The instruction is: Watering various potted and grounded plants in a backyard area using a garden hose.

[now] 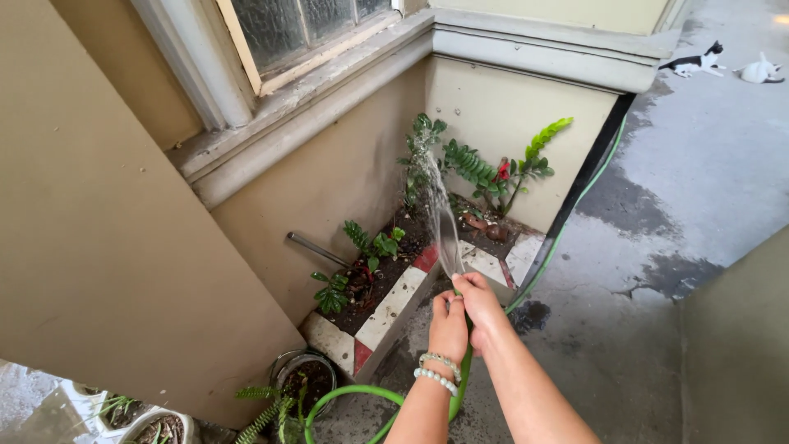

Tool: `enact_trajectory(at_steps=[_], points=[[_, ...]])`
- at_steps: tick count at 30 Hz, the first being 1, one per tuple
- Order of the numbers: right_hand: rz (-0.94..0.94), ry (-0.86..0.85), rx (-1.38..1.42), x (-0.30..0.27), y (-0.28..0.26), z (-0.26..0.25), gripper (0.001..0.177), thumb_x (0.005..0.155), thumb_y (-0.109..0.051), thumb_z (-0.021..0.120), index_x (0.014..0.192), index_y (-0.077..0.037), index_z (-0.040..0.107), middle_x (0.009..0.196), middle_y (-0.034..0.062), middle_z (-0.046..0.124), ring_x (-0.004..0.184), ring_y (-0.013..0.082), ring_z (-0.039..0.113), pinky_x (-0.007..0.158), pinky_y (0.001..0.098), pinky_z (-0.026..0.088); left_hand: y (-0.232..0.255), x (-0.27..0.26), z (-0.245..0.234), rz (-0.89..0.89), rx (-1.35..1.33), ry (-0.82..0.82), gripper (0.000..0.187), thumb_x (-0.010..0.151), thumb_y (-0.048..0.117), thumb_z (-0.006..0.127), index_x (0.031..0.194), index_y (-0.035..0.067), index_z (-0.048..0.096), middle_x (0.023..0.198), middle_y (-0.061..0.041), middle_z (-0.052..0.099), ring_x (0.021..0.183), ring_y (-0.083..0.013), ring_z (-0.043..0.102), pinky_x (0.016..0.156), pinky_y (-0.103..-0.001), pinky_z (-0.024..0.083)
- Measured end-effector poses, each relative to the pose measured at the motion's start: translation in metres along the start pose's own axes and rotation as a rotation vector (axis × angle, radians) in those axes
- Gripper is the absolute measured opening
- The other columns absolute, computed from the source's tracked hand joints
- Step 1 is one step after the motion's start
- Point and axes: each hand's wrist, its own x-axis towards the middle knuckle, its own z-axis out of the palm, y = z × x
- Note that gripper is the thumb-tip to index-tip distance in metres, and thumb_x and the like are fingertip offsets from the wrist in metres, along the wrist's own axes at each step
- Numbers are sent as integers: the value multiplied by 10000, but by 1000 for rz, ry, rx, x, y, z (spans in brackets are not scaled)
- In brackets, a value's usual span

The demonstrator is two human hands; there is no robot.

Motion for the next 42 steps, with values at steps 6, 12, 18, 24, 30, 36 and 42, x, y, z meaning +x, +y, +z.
enact_trajectory(at_steps=[6,12,18,24,30,36,42], points=[[115,39,-54,14,-33,-27,136,986,-279,609,999,-161,542,818,56,565,740,194,484,632,433,445,6,10,45,-105,-34,4,409,967,396,514,1288,155,592,1225,-172,719,1152,-288,683,985,-394,509],[76,31,-27,80,-44,-81,136,985,-244,638,1011,-133,563,811,77,574,751,211,520,659,428,469,13,29,104,-160,-87,-4,451,972,397,521,1350,158,569,1321,-141,675,1237,-259,634,1038,-368,476],[102,50,-34,111,-67,-119,161,986,-258,648,1029,-143,544,810,71,554,757,213,511,664,430,472,14,47,154,-161,-95,1,447,973,383,526,1337,132,582,1313,-146,683,1231,-247,640,1036,-359,479],[144,90,-51,125,-89,-148,127,983,-253,627,1040,-157,565,818,82,575,756,229,518,651,456,468,4,65,198,-199,-105,-14,416,968,370,527,1297,127,600,1279,-162,703,1184,-261,666,1008,-370,504],[148,134,-15,151,-94,-181,130,978,-251,631,1043,-157,571,834,88,596,759,246,532,665,488,469,1,74,233,-202,-20,-21,430,954,392,531,1298,148,616,1245,-156,707,1161,-262,669,1002,-361,500],[145,159,10,172,-101,-211,152,976,-254,641,1066,-155,570,871,103,615,788,256,549,703,498,475,-8,88,264,-194,14,-51,445,922,376,564,1295,137,601,1210,-175,731,1138,-284,696,992,-373,511],[-21,244,85,191,-101,-239,177,987,-235,641,1066,-97,564,930,92,603,818,223,551,716,446,502,-9,95,288,-99,90,-82,439,924,384,596,1283,132,623,1216,-176,715,1142,-290,681,992,-370,503]])
